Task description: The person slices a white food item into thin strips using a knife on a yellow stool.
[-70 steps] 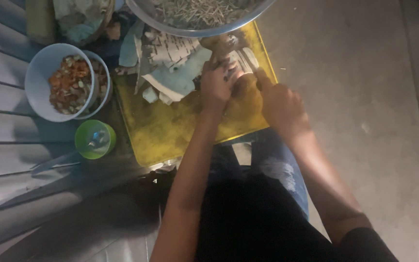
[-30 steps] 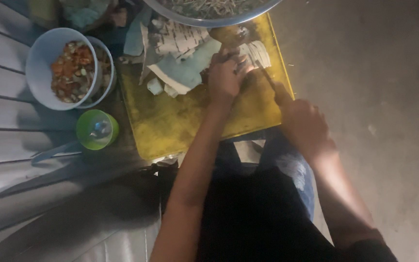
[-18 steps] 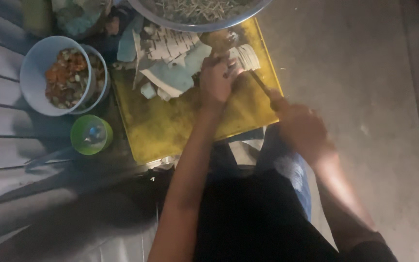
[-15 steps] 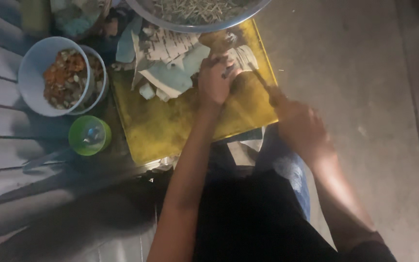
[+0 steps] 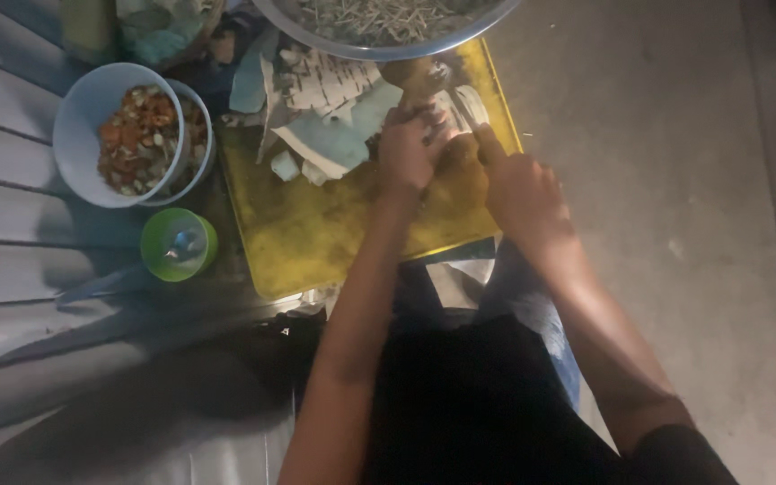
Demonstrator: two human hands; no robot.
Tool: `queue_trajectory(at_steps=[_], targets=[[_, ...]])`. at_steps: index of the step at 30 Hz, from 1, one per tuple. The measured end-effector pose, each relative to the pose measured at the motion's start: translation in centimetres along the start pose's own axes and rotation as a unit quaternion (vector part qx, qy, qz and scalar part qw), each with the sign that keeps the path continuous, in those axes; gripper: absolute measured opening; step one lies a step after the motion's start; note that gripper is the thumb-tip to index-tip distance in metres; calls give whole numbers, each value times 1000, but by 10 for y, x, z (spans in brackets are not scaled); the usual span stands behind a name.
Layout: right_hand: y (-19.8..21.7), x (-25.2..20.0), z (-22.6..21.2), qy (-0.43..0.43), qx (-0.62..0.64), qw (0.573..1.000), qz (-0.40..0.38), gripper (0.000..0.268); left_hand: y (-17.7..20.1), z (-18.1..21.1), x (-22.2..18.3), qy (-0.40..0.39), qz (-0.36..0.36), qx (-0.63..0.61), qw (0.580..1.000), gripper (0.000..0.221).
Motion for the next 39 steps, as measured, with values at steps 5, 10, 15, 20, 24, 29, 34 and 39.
queue_trajectory(at_steps=[5, 10, 15, 20, 24, 29, 34, 39], targets=[[-9, 7, 9, 0, 22, 1000, -8, 54, -4, -6, 5, 76, -18, 60, 995, 29], [-14, 11, 8, 9, -17, 1000, -3, 60, -1, -2, 3, 50, -6, 58, 997, 31], [-14, 15, 4, 22, 15, 1000, 4, 60, 0, -2, 2, 32, -10, 80, 996, 30], [-15, 12, 3, 13, -13, 1000, -9, 60, 1, 2, 3, -2, 0, 38, 999, 28], [-12, 13, -1, 19, -12, 1000, 16, 60, 2, 3, 3, -16, 0, 36, 999, 26], [-15, 11, -2, 14, -43, 999, 9, 56, 2, 3, 2, 0, 5, 7, 1000, 26], [-16, 9, -3, 17, -50, 998, 21, 54, 6, 7, 0, -14, 8, -15, 1000, 25], [-13, 8, -4, 6, -67, 997, 38, 51, 6, 8, 0, -4, 11, -27, 1000, 24]])
Point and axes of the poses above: each hand's wrist, its own x-axis towards the middle knuckle, its own y-axis out of the back of the hand, z = x × y, the point moved 6 cm from there along x, towards the middle knuckle, and after that the axes turned 8 degrees about -x, right-handed, at the moved point
